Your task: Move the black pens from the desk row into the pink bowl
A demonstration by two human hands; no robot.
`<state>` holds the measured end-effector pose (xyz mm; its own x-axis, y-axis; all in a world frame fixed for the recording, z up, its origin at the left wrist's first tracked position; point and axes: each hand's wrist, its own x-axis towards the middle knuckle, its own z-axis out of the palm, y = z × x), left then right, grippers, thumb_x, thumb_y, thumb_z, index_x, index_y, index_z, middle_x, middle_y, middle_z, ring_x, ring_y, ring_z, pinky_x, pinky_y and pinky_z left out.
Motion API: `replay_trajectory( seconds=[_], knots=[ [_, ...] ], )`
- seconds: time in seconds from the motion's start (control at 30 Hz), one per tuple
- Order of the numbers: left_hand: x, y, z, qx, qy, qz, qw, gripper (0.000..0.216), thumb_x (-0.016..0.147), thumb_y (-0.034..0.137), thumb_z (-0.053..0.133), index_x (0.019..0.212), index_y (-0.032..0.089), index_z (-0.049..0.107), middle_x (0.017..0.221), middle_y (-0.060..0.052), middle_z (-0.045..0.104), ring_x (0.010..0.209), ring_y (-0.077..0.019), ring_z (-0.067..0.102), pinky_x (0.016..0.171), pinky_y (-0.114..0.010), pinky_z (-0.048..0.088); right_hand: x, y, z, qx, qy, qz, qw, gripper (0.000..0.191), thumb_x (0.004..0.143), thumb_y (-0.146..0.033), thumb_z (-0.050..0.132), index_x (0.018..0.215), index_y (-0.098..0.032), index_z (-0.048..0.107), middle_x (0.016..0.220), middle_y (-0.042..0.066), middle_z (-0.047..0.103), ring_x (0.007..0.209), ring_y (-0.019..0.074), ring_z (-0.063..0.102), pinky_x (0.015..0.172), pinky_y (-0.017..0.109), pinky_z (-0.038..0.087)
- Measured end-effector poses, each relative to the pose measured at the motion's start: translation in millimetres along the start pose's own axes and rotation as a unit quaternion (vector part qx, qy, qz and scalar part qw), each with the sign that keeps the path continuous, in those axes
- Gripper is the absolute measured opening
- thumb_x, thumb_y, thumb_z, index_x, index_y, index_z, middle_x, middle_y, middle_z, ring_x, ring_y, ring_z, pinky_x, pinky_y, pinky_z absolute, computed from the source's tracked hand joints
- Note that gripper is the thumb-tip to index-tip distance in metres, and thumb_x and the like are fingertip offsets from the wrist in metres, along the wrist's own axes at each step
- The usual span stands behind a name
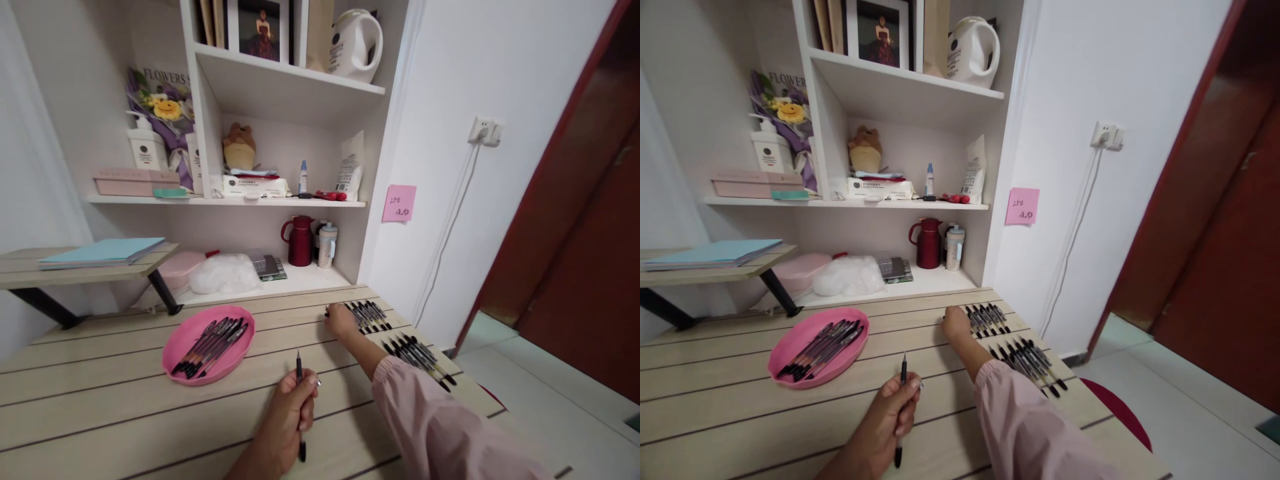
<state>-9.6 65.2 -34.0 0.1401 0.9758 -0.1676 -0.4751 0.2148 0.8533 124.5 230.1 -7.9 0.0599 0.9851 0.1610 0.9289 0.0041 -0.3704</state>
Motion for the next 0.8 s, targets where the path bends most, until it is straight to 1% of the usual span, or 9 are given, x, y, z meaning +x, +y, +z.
replay_trajectory(
  seconds=[0.13,0.27,0.33,0.43,0.53,0.6,0.67,0.8],
  knots=[
    [2,-1,-1,-0.007,0.006,0.000,1.000,0.030,0.062,0.033,0.069,0.078,0.017,0.049,0.061,0.006,0.048,0.037,0.0007,0.023,0.035,-0.018,0.009,-2,-6,13,-0.049,0.003,-0.013,0.999,0.027,0.077,-0.014,0.051,0.101,-0.006,0.061,0.105,0.023,0.061,0.095,0.0251,0.060,0.077,0.030,0.043],
    [2,-1,-1,-0.011,0.003,-0.004,1.000,0.030,0.062,0.034,0.069,0.078,0.018,0.049,0.059,0.006,0.047,0.036,0.0003,0.023,0.035,-0.018,0.009,-3,-6,16,-0.077,0.002,-0.012,0.997,0.028,0.080,-0.017,0.047,0.102,-0.006,0.060,0.106,0.023,0.060,0.093,0.0256,0.061,0.076,0.031,0.044],
    [2,-1,-2,-0.010,-0.001,-0.004,1.000,0.029,0.062,0.034,0.069,0.075,0.018,0.049,0.059,0.007,0.047,0.036,0.0003,0.023,0.035,-0.018,0.009,-1,-4,13,-0.084,0.000,-0.008,0.996,0.028,0.081,-0.022,0.047,0.102,-0.008,0.060,0.107,0.021,0.060,0.093,0.0251,0.061,0.076,0.031,0.044],
    [1,0,-1,-0.004,-0.004,-0.005,1.000,0.027,0.064,0.033,0.068,0.074,0.017,0.048,0.058,0.007,0.046,0.036,0.0004,0.022,0.035,-0.018,0.009,4,5,-1,-0.092,-0.001,0.002,0.996,0.031,0.082,-0.029,0.047,0.102,-0.010,0.060,0.106,0.019,0.061,0.096,0.0247,0.060,0.077,0.030,0.044],
    [0,1,0,0.003,-0.003,-0.002,1.000,0.025,0.066,0.031,0.066,0.075,0.017,0.048,0.059,0.007,0.046,0.037,0.0003,0.022,0.036,-0.018,0.010,6,20,-16,-0.103,-0.001,0.019,0.994,0.031,0.083,-0.028,0.043,0.102,-0.011,0.060,0.104,0.018,0.063,0.097,0.0254,0.060,0.077,0.032,0.044],
    [-1,2,0,0.006,-0.006,0.002,1.000,0.023,0.067,0.030,0.064,0.076,0.017,0.048,0.060,0.006,0.046,0.038,0.0003,0.023,0.036,-0.017,0.010,2,28,-23,-0.109,-0.008,0.026,0.994,0.031,0.081,-0.029,0.043,0.099,-0.012,0.062,0.102,0.018,0.064,0.096,0.0256,0.061,0.077,0.033,0.044],
    [0,2,0,0.010,-0.009,0.003,1.000,0.022,0.068,0.029,0.063,0.076,0.016,0.048,0.060,0.006,0.045,0.038,0.0004,0.023,0.036,-0.017,0.011,-6,34,-23,-0.113,-0.023,0.022,0.993,0.030,0.078,-0.032,0.048,0.095,-0.014,0.064,0.100,0.016,0.065,0.094,0.0254,0.061,0.076,0.032,0.045],
    [0,1,-1,0.015,-0.006,0.001,1.000,0.021,0.070,0.029,0.063,0.078,0.017,0.047,0.062,0.006,0.045,0.038,0.0005,0.023,0.036,-0.017,0.011,-24,36,-13,-0.120,-0.049,0.012,0.991,0.034,0.072,-0.037,0.055,0.093,-0.013,0.066,0.100,0.017,0.066,0.093,0.0269,0.062,0.076,0.032,0.045]
  ],
)
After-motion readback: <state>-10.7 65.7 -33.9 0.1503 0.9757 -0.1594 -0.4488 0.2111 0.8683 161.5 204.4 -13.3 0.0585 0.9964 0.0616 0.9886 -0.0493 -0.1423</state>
